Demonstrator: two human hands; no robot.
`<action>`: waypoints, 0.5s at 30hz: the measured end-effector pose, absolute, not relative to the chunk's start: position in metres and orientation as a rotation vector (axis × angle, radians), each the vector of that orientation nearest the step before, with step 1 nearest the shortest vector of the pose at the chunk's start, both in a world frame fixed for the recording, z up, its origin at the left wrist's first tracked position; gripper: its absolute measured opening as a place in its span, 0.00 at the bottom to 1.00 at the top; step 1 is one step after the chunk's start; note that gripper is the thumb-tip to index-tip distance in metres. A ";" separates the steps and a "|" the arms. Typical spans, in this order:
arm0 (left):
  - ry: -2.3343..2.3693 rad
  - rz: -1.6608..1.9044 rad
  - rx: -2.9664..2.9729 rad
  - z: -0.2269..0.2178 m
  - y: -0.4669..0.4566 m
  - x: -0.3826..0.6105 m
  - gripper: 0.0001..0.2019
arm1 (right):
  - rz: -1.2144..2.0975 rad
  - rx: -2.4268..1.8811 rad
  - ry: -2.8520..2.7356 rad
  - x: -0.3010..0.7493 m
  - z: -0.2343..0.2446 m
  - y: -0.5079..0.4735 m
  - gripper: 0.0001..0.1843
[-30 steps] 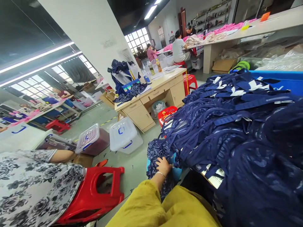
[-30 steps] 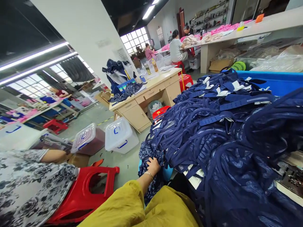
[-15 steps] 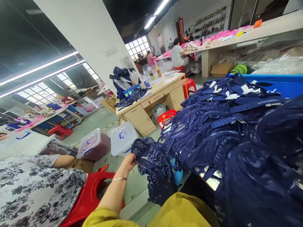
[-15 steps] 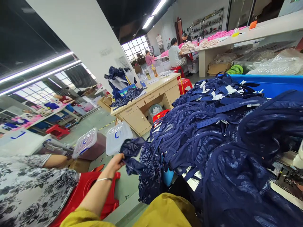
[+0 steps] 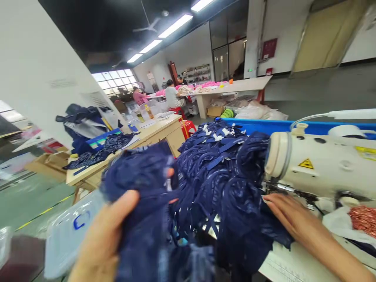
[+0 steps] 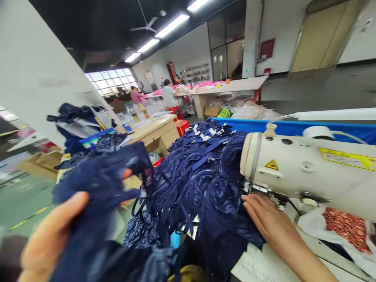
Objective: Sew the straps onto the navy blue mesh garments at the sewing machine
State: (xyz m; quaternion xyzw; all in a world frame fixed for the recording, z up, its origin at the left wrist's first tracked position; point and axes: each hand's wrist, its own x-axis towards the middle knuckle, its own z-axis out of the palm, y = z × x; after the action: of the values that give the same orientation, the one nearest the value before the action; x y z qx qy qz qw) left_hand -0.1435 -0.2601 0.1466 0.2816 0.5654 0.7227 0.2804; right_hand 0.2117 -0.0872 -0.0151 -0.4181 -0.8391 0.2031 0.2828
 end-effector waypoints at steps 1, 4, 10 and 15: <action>1.441 1.722 0.726 0.148 -0.241 -0.120 0.20 | 0.677 -1.084 -2.240 0.207 -0.007 -0.092 0.26; 1.130 1.384 0.757 0.133 -0.183 -0.054 0.25 | 1.220 -0.922 -2.019 0.200 0.013 -0.109 0.30; 1.028 1.301 0.585 0.042 -0.105 0.007 0.18 | 1.603 -1.035 -1.873 0.198 0.019 -0.108 0.42; 0.931 1.356 0.347 0.039 -0.069 -0.014 0.15 | 1.403 -1.194 -2.195 0.208 0.018 -0.095 0.36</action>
State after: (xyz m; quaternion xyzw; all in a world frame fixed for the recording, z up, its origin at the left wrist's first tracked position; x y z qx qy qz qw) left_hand -0.0140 -0.0692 0.0395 0.1538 0.4125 0.6010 0.6671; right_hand 0.2076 -0.0948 0.0180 -0.4128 -0.7587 0.4848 0.1377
